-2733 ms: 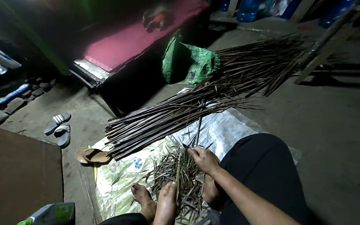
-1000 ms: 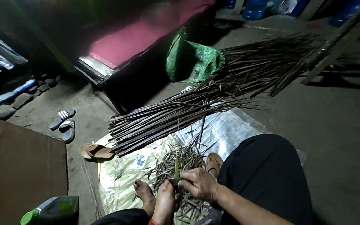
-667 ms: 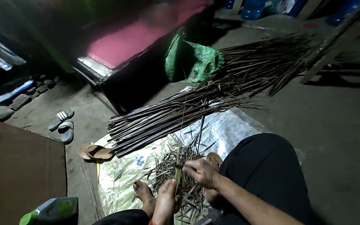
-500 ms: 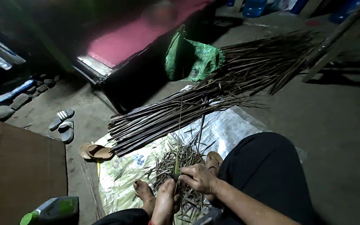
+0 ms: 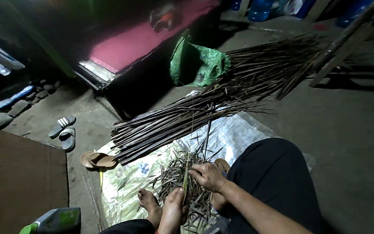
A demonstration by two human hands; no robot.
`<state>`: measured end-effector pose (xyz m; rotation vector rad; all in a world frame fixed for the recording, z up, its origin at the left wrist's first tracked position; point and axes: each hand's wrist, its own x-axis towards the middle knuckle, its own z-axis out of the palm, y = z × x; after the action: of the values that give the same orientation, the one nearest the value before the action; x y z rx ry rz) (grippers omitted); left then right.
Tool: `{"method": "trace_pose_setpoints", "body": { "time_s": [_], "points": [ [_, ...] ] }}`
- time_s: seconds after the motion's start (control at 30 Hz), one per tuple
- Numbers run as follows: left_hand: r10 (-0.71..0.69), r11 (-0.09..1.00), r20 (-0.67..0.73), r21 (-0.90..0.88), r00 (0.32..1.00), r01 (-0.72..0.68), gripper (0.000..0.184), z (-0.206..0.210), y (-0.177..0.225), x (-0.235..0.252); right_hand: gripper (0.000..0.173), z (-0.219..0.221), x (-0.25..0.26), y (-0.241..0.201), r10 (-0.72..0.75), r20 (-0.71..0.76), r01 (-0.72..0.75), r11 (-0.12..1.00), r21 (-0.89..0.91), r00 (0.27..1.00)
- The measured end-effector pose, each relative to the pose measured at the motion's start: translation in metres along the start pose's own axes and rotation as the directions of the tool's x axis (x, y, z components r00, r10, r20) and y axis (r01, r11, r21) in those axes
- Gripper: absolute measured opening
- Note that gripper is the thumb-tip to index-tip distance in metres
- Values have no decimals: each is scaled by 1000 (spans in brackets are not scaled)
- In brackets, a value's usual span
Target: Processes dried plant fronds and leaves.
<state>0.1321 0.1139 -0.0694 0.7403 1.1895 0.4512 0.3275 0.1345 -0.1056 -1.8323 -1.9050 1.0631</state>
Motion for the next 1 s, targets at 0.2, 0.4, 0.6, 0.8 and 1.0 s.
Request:
{"method": "trace_pose_setpoints", "body": {
  "time_s": [0.2,0.4,0.6,0.8,1.0],
  "points": [
    [-5,1000,-27,1,1000,5,35,-1,-3,4,53,-13,5,8,100,-54,-95,991,91,994],
    [92,995,-143,42,985,-87,33,-4,-7,13,53,24,-25,-27,-315,94,293,936,195,944],
    [80,997,-106,11,991,-79,34,-5,-9,11,55,22,-12,-9,-247,59,243,968,68,967],
    [26,1000,-92,17,995,-24,36,0,-3,6,57,9,2,5,-98,19,99,993,-65,995],
    [29,999,-87,25,996,-27,35,1,-3,2,51,-10,7,9,173,-129,-160,981,110,976]
  ]
}}
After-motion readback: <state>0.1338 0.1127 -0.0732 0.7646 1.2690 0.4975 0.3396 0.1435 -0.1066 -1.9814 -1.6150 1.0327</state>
